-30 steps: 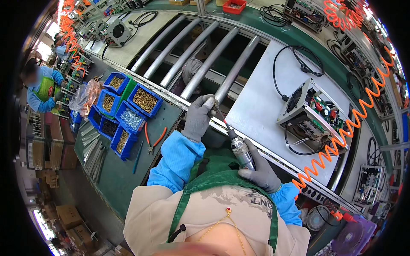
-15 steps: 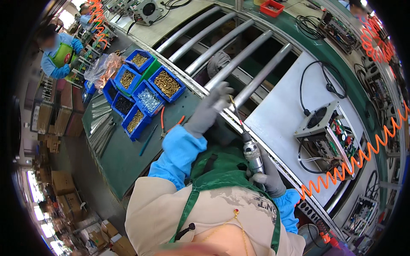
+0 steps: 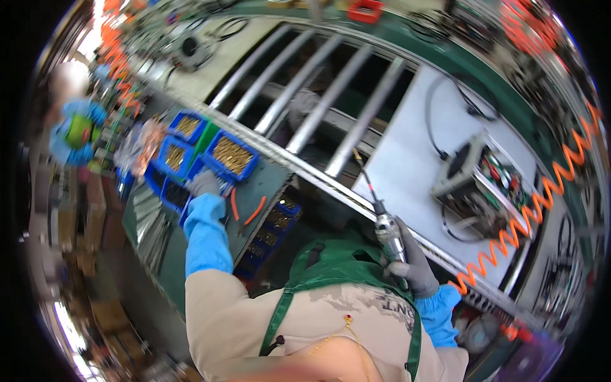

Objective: Assembling and fastening internal components of a power supply unit using a pneumatic screwdriver on an assembly line.

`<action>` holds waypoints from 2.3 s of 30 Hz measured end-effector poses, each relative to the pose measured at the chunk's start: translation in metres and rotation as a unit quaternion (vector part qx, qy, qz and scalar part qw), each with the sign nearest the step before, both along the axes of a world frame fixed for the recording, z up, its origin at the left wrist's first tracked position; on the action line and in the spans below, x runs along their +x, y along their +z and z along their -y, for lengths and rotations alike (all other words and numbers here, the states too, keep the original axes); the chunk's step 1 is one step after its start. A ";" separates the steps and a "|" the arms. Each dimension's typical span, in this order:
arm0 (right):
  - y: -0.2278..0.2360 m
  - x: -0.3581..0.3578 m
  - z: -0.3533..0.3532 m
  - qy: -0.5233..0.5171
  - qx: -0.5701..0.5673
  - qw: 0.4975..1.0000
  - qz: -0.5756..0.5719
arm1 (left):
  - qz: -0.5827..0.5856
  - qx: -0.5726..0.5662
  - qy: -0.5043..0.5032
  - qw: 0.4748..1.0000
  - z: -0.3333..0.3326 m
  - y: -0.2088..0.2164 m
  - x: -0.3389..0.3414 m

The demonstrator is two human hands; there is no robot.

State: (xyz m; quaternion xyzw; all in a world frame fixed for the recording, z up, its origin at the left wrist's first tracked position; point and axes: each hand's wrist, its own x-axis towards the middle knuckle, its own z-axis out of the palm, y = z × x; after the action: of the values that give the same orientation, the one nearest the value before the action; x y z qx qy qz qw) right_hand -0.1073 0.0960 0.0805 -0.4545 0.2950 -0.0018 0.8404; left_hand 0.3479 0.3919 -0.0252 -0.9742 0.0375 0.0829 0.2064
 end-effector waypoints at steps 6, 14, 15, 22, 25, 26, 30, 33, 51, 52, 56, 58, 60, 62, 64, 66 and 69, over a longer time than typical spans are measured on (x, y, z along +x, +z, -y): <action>0.014 -0.039 0.004 -0.074 -0.019 0.997 0.013 | 0.080 -0.146 0.071 0.984 -0.015 0.011 0.007; 0.013 -0.102 -0.017 -0.302 -0.060 0.951 -0.025 | -0.077 -0.966 0.105 0.223 0.061 0.037 0.006; 0.009 -0.111 -0.018 -0.311 -0.072 0.947 -0.033 | -0.140 -0.969 0.120 0.166 0.093 0.054 -0.014; -0.003 -0.111 -0.017 -0.369 -0.083 0.926 -0.007 | -0.508 -0.836 -0.068 0.197 0.287 0.079 -0.126; -0.009 -0.105 -0.013 -0.362 -0.106 0.926 -0.018 | -0.557 -0.750 -0.150 0.322 0.342 0.100 -0.184; -0.013 -0.104 -0.012 -0.373 -0.106 0.922 -0.020 | -0.552 -0.721 -0.185 0.375 0.359 0.111 -0.204; -0.012 -0.098 -0.014 -0.386 -0.095 0.917 0.008 | -0.544 -0.664 -0.343 0.383 0.407 0.135 -0.246; -0.016 -0.088 -0.017 -0.364 -0.279 0.883 -0.101 | -0.554 -0.594 -0.429 0.395 0.438 0.145 -0.267; 0.003 -0.068 -0.023 -0.438 0.060 0.886 0.138 | -0.495 -0.327 -0.647 0.479 0.504 0.137 -0.295; 0.010 -0.062 -0.018 -0.419 -0.077 0.904 -0.029 | -0.493 -0.327 -0.646 0.482 0.503 0.137 -0.294; -0.002 -0.061 -0.018 -0.436 0.033 0.887 0.152 | -0.524 -0.347 -0.616 0.475 0.512 0.135 -0.296; -0.004 -0.062 -0.016 -0.437 0.041 0.886 0.147 | -0.531 -0.352 -0.609 0.473 0.516 0.130 -0.292; -0.009 -0.064 -0.014 -0.428 -0.004 0.896 0.118 | -0.516 -0.330 -0.628 0.479 0.517 0.133 -0.292; -0.010 -0.066 -0.013 -0.419 -0.003 0.901 0.115 | -0.529 -0.291 -0.648 0.464 0.521 0.140 -0.288; -0.012 -0.067 -0.015 -0.424 -0.005 0.896 0.130 | -0.542 -0.250 -0.666 0.447 0.527 0.144 -0.288; -0.008 -0.066 -0.016 -0.424 -0.004 0.898 0.120 | -0.554 -0.257 -0.653 0.448 0.534 0.148 -0.290; -0.006 -0.068 -0.016 -0.427 -0.006 0.900 0.086 | -0.520 -0.180 -0.686 0.477 0.533 0.161 -0.300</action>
State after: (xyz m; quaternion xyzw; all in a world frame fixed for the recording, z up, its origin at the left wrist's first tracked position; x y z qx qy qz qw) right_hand -0.1752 0.1121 0.0748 -0.2884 0.3873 -0.4017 0.7781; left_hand 0.0476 -0.1415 0.1362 -0.4326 0.8080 0.3979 -0.0398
